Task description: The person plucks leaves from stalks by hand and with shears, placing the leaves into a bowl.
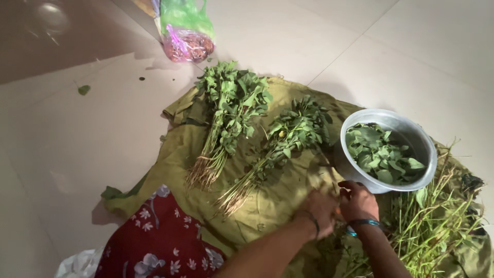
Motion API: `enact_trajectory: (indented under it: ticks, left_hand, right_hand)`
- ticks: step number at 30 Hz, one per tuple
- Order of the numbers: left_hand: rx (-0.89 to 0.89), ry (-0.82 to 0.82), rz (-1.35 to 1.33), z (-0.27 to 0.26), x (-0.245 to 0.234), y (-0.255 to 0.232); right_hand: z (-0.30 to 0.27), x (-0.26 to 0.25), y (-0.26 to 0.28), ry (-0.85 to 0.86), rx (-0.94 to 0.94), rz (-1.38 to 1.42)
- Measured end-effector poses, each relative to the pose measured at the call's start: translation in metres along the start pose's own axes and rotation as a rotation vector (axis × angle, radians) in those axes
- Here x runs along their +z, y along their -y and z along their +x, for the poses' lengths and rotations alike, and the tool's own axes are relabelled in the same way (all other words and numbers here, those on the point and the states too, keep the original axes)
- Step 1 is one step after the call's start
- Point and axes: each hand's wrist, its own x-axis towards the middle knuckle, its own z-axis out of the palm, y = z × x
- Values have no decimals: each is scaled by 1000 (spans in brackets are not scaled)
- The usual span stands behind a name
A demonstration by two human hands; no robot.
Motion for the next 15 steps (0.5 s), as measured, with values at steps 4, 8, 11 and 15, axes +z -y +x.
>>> enact_trajectory:
  ticks: [4, 8, 11, 15]
  left_hand:
    - [-431, -69, -373, 15, -3, 21]
    - [10, 224, -399, 14, 18, 23]
    - [-222, 76, -561, 15, 17, 49]
    - [-274, -90, -409, 44, 7, 88]
  right_hand:
    - [2, 11, -10, 17, -19, 85]
    - [16, 32, -21, 28, 21, 136]
    - [20, 27, -39, 91, -77, -45]
    - [9, 5, -28, 201, 308, -239]
